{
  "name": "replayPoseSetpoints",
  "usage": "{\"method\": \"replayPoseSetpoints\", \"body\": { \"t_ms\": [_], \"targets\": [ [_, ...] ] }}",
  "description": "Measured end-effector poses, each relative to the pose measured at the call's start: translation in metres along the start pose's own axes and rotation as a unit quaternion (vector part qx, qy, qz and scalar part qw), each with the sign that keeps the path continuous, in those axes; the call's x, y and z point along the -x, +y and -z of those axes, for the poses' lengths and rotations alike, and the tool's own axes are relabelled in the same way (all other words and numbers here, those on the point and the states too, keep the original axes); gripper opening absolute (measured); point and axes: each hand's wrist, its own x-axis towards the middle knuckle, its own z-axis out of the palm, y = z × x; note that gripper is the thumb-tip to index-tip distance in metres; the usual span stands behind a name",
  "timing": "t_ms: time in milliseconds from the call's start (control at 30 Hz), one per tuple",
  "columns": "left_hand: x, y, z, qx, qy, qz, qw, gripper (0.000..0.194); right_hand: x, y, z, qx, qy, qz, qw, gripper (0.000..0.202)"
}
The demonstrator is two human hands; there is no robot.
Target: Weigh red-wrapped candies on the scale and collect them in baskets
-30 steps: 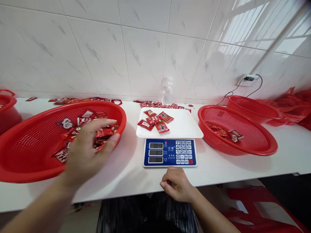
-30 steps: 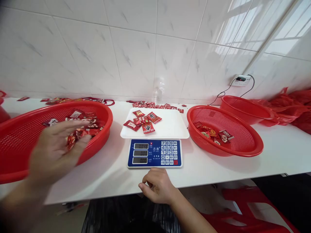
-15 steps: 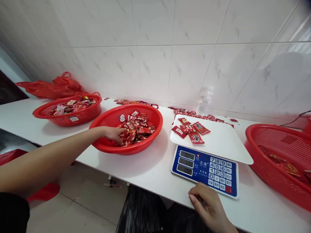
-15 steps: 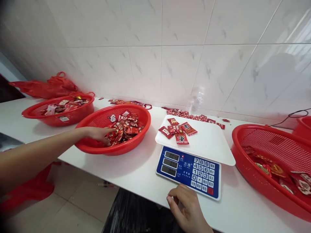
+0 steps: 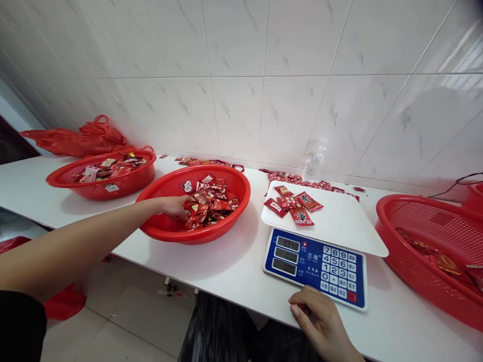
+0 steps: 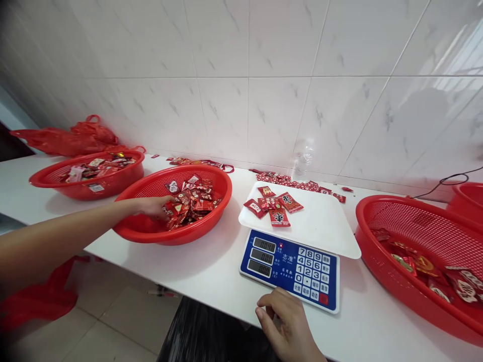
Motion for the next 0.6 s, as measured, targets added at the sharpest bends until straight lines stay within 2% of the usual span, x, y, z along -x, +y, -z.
{"method": "replayPoseSetpoints", "body": {
  "t_ms": [67, 167, 267, 333, 433, 500, 533, 600],
  "targets": [
    [-0.004, -0.004, 0.002, 0.023, -0.017, 0.018, 0.999, 0.069, 0.001, 0.001, 0.000, -0.002, -0.002, -0.004, 1.000, 0.009],
    [-0.006, -0.003, 0.011, 0.027, -0.003, 0.019, 0.999, 0.048, 0.001, 0.002, 0.000, -0.003, -0.005, -0.009, 1.000, 0.009],
    [-0.003, 0.009, 0.030, -0.094, 0.033, 0.006, 0.995, 0.041, -0.001, 0.001, 0.001, -0.001, -0.004, -0.007, 1.000, 0.010],
    [0.000, 0.022, 0.049, -0.183, 0.079, -0.014, 0.980, 0.038, -0.004, -0.002, 0.002, 0.002, -0.001, -0.005, 1.000, 0.011],
    [0.002, 0.052, 0.079, -0.235, 0.163, -0.019, 0.958, 0.027, -0.009, -0.006, 0.003, 0.008, 0.008, -0.003, 1.000, 0.014],
    [0.004, 0.080, 0.089, -0.227, 0.216, -0.061, 0.948, 0.027, -0.012, -0.008, 0.004, 0.012, 0.019, -0.004, 1.000, 0.014],
    [0.007, 0.096, 0.089, -0.195, 0.227, -0.094, 0.950, 0.029, -0.014, -0.009, 0.004, 0.014, 0.023, -0.005, 1.000, 0.014],
    [0.014, 0.133, 0.078, -0.091, 0.173, -0.156, 0.968, 0.035, -0.016, -0.010, 0.005, 0.019, 0.031, -0.005, 0.999, 0.014]
  ]
}}
